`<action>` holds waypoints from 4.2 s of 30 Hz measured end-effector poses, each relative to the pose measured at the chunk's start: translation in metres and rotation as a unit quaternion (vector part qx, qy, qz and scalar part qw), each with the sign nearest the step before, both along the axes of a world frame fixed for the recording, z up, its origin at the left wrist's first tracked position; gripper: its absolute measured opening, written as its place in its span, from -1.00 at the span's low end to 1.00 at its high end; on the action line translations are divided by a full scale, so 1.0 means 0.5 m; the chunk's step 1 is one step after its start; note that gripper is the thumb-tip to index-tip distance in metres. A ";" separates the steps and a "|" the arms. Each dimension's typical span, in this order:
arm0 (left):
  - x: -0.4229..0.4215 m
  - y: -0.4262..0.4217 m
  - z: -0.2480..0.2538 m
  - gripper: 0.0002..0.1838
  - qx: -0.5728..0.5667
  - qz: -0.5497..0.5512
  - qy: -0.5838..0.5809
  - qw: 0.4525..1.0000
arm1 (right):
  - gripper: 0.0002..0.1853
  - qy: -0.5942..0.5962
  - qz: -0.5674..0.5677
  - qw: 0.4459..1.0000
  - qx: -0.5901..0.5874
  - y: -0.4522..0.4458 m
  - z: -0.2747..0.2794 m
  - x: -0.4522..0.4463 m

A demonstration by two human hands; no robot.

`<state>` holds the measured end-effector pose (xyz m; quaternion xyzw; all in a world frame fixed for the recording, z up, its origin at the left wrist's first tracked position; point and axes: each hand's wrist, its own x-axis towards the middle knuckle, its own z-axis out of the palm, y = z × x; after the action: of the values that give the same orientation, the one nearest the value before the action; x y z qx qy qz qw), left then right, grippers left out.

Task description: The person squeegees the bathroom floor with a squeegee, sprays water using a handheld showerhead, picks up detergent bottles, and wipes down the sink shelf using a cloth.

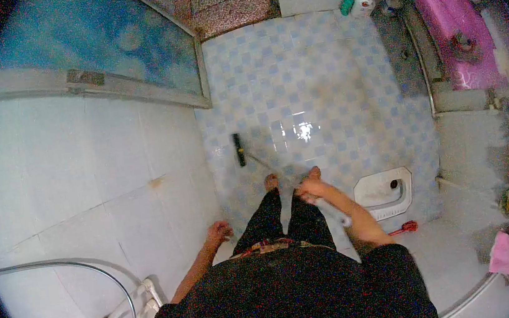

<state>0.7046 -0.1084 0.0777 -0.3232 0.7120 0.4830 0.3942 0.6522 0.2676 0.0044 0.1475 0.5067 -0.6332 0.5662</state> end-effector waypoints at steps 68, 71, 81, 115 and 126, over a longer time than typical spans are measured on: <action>-0.405 0.237 0.006 -0.78 0.026 -0.350 -0.028 0.936 | -0.72 0.000 -0.549 0.835 -0.038 0.221 -0.043 0.136; -0.439 0.247 0.022 -0.80 0.041 -0.314 -0.026 0.948 | -0.73 -0.016 -0.556 0.830 -0.042 0.229 -0.039 -0.011; -0.488 0.211 -0.077 -0.79 0.043 -0.360 -0.021 0.932 | -0.69 -0.065 -0.606 0.790 -0.068 0.251 0.091 0.309; -0.580 0.441 -0.009 -0.76 0.026 -0.165 -0.058 0.984 | -0.78 -0.009 -0.507 0.861 -0.042 0.746 -0.046 -0.624; -0.701 0.573 -0.098 -0.77 0.042 -0.279 -0.060 0.958 | -0.81 -0.187 -0.625 0.757 0.022 0.686 0.160 0.049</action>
<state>0.3541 0.1779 0.0288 -0.1235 0.7282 0.3628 0.5682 0.6768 0.6108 0.0846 0.5593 0.1991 -0.7950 0.1244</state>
